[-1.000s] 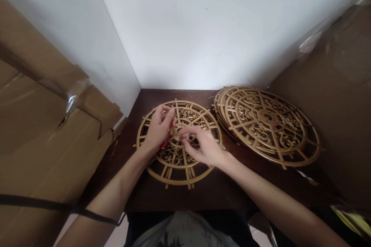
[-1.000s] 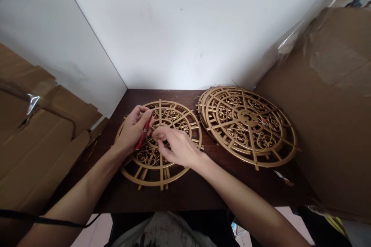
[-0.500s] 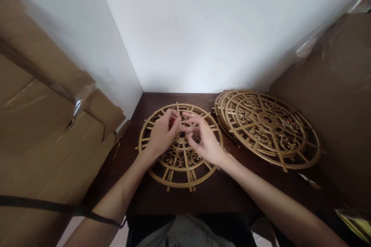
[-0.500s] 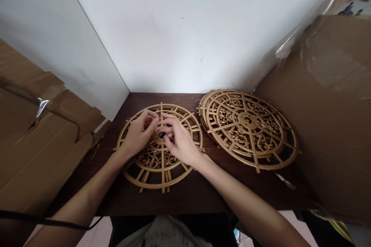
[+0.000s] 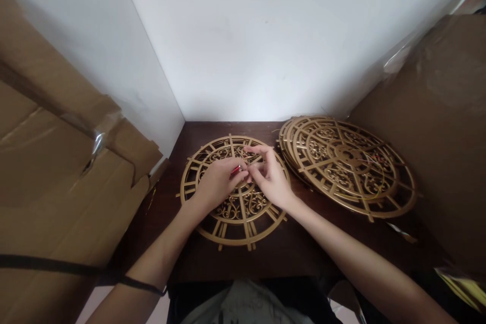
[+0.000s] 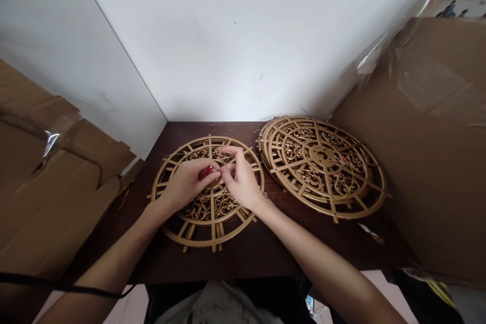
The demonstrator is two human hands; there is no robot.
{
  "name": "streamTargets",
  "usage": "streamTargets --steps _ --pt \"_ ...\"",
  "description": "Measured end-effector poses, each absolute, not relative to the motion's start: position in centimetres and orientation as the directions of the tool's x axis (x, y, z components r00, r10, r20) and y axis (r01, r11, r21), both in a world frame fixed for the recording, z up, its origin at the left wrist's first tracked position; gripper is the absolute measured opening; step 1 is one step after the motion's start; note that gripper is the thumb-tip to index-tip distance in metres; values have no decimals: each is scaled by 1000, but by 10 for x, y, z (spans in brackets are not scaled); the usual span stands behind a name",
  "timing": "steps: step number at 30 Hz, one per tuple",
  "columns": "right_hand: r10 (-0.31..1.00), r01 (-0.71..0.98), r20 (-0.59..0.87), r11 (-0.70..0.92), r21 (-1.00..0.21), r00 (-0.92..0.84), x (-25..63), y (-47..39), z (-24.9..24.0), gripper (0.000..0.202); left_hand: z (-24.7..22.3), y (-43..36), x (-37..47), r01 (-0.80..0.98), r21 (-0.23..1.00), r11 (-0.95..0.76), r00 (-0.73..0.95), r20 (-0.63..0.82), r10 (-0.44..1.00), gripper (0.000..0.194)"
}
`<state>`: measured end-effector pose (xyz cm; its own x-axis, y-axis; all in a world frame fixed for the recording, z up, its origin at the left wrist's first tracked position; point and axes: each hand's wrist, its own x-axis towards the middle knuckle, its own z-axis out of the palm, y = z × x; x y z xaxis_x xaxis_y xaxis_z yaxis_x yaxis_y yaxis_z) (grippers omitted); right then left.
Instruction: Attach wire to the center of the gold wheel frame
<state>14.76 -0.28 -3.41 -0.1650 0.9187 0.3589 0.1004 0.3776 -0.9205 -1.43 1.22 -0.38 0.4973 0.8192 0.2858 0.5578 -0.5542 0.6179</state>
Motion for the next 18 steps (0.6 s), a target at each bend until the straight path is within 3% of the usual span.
streamTargets --steps 5,12,18 --pt "907 117 386 407 -906 -167 147 -2 -34 15 -3 13 -13 578 653 -489 410 286 866 15" --pt "859 338 406 500 -798 -311 149 -8 -21 25 -5 15 -14 580 649 -493 369 330 869 14" --pt "863 374 357 482 -792 -357 144 -7 -14 27 -3 12 -11 589 682 -434 238 367 899 16"
